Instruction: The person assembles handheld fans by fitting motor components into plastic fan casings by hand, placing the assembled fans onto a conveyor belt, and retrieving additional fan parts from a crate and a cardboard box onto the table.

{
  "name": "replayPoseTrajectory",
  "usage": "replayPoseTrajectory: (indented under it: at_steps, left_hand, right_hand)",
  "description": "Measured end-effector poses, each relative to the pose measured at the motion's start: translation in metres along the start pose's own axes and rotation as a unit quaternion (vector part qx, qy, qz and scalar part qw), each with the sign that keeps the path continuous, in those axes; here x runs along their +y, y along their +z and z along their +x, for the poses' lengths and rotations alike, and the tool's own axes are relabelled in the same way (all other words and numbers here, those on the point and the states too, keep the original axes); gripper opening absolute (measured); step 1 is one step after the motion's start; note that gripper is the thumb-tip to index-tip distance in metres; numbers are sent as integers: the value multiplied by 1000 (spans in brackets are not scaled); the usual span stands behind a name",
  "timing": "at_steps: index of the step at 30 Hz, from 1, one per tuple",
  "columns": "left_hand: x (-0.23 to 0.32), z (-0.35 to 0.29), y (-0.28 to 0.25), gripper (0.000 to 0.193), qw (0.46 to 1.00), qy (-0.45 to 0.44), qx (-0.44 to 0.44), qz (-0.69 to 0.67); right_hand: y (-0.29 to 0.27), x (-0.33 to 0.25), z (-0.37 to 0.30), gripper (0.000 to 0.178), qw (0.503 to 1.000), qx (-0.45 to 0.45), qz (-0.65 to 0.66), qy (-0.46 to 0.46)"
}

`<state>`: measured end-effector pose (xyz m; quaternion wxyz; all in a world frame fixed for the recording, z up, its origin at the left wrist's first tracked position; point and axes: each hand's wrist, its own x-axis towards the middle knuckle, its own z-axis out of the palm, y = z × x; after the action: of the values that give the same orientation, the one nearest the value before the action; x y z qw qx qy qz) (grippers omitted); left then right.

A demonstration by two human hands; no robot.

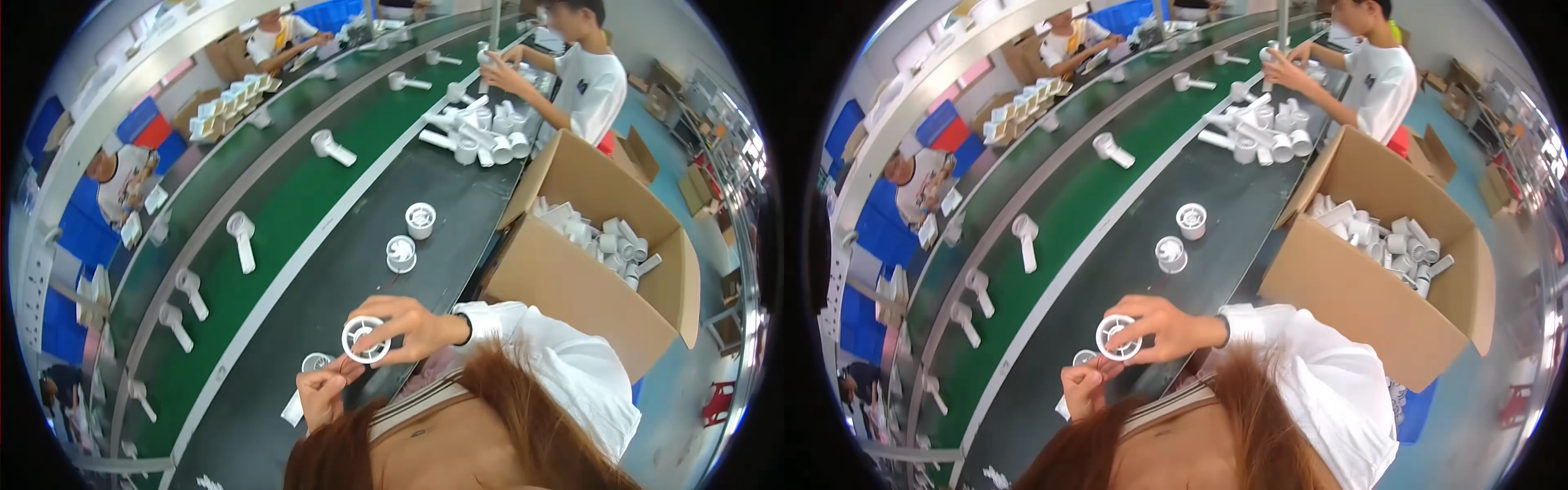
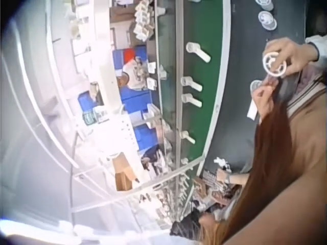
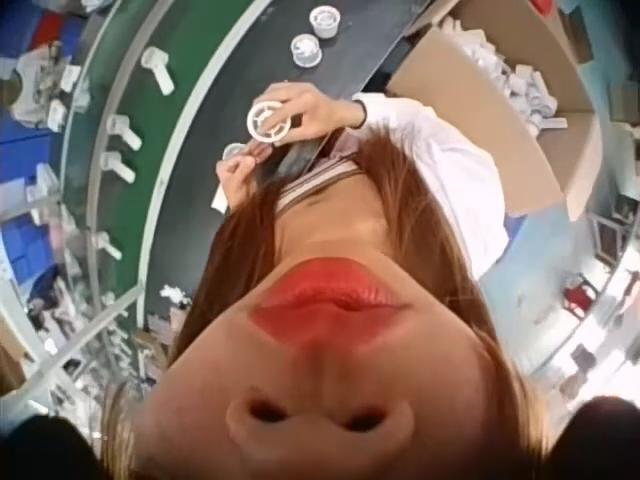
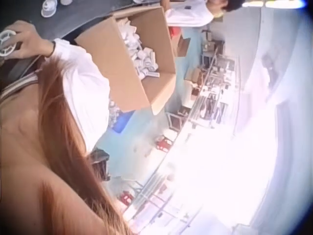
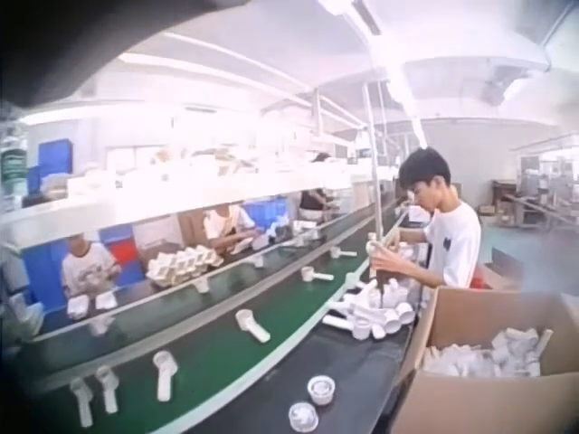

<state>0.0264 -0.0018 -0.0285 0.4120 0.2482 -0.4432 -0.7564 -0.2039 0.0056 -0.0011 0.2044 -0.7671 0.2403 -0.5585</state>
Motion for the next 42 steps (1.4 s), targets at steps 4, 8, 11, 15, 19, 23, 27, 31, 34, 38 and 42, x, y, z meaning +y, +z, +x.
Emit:
replayPoseTrajectory:
  at_steps: [4,8,11,15,19,23,27,31,34,38,42]
  left_hand:
    - [-3,-1,3,23,998,-32,-45,-42]
    - [6,2,0,15,998,-34,1,56]
    - [4,5,-2,17,983,0,14,181]
    - [-6,1,2,13,926,138,92,340]
    - [-5,-1,4,17,824,142,172,521]
    - [1,-17,-9,12,764,178,232,575]
    - [14,-33,-18,37,729,205,284,588]
    - [16,-52,-40,61,653,128,282,691]
    - [6,-59,-50,62,613,95,279,733]
    - [-1,-52,-56,54,624,84,252,735]
    - [-4,-47,-56,43,624,117,248,731]
  right_hand:
    - [-2,-18,-6,28,999,-3,-29,-18]
    - [-1,-22,-4,31,997,-24,-61,-27]
    - [2,-26,2,31,993,-42,-95,-59]
    - [10,-18,7,31,985,-112,-104,-81]
    - [20,0,10,30,980,-158,-97,-67]
    - [29,20,18,30,979,-156,-119,-61]
    - [31,36,28,29,978,-139,-142,-55]
    - [39,40,39,34,972,-166,-165,-33]
    - [50,41,40,34,969,-187,-159,-27]
    - [56,41,41,35,955,-227,-184,-50]
    - [62,35,45,35,940,-271,-196,-63]
